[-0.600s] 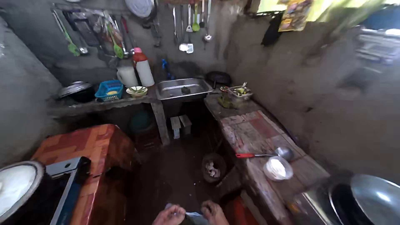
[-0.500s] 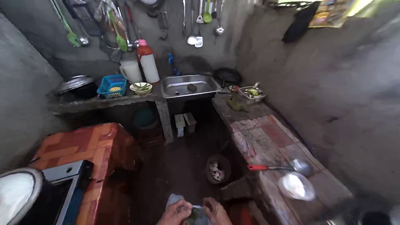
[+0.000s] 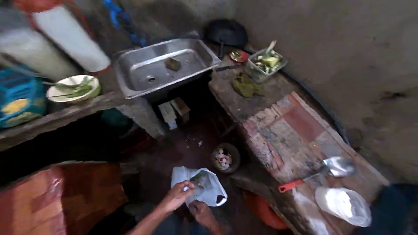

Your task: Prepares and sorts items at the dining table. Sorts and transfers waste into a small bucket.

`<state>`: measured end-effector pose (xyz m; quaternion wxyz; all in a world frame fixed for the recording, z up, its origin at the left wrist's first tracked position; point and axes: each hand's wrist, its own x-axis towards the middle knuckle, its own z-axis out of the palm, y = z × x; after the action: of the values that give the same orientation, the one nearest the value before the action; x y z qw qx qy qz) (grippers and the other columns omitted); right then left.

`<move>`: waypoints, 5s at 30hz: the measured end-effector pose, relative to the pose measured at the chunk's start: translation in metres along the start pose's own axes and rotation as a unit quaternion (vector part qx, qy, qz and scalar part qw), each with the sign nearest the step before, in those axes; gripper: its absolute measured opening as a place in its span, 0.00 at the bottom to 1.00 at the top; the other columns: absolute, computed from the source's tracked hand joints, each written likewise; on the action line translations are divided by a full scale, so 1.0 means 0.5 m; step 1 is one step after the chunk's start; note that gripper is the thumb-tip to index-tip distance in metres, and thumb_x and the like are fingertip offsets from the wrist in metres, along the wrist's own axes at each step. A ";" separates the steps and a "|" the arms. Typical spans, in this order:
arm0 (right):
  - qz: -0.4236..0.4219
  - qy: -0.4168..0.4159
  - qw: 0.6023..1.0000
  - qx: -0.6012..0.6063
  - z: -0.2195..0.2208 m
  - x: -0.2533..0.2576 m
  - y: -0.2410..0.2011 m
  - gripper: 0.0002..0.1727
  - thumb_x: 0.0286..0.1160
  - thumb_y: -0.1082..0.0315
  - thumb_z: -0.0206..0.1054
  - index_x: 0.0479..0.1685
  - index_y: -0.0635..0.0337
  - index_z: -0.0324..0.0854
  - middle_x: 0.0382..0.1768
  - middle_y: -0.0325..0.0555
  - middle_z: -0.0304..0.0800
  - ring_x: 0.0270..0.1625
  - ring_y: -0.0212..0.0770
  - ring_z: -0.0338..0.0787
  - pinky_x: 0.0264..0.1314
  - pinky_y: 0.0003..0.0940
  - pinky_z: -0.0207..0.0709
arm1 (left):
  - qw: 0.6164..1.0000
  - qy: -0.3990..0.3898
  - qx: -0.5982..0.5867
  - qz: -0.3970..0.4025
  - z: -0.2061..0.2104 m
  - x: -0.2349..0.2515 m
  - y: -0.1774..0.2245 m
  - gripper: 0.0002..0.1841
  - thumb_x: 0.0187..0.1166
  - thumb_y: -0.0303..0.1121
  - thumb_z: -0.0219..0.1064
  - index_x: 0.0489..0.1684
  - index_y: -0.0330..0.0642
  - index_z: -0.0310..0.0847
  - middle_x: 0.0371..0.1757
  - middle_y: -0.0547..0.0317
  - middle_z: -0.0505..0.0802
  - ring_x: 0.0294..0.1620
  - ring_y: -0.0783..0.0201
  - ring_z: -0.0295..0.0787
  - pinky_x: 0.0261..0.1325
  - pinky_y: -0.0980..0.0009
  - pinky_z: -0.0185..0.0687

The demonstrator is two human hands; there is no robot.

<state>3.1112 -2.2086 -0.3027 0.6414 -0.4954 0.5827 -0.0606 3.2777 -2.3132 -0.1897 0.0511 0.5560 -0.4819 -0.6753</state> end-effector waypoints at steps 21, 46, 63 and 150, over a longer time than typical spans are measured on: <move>0.186 0.355 0.913 0.085 -0.405 0.464 0.287 0.23 0.88 0.59 0.61 0.73 0.64 0.81 0.68 0.58 0.88 0.72 0.50 0.86 0.80 0.49 0.76 | 0.967 -0.230 0.101 -0.033 -0.117 0.732 -0.113 0.17 0.85 0.42 0.65 0.64 0.44 0.83 0.58 0.54 0.90 0.40 0.64 0.89 0.46 0.64 0.88; 0.381 0.254 0.875 -0.155 -0.429 0.983 0.749 0.71 0.62 0.57 0.83 0.97 0.59 0.23 0.93 0.75 0.24 0.90 0.77 0.54 0.80 0.67 0.69 | 0.963 -0.184 -0.058 0.188 -0.121 1.071 -0.207 0.19 0.79 0.43 0.71 0.63 0.44 0.85 0.60 0.55 0.92 0.44 0.62 0.93 0.44 0.69 0.92; 0.261 0.202 0.928 -0.175 -0.429 0.935 0.780 0.39 0.75 0.56 0.72 0.89 0.48 0.66 0.77 0.61 0.79 0.77 0.66 0.80 0.75 0.69 0.73 | 0.951 -0.194 -0.013 0.240 -0.141 1.054 -0.225 0.22 0.78 0.49 0.71 0.63 0.45 0.86 0.61 0.56 0.92 0.55 0.61 0.92 0.57 0.66 0.90; 0.134 0.225 0.910 -0.322 -0.634 1.248 0.405 0.29 0.83 0.68 0.62 0.85 0.56 0.69 0.80 0.62 0.75 0.78 0.65 0.79 0.77 0.65 0.73 | 0.894 -0.116 0.377 0.211 -0.288 1.000 -0.251 0.20 0.89 0.39 0.55 0.73 0.48 0.84 0.63 0.52 0.93 0.58 0.52 0.93 0.58 0.46 0.87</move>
<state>2.9499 -2.6948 -0.8208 0.3012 -0.5654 0.7604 0.1067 3.2634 -2.6345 -0.6174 -0.0773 0.3366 -0.8090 -0.4757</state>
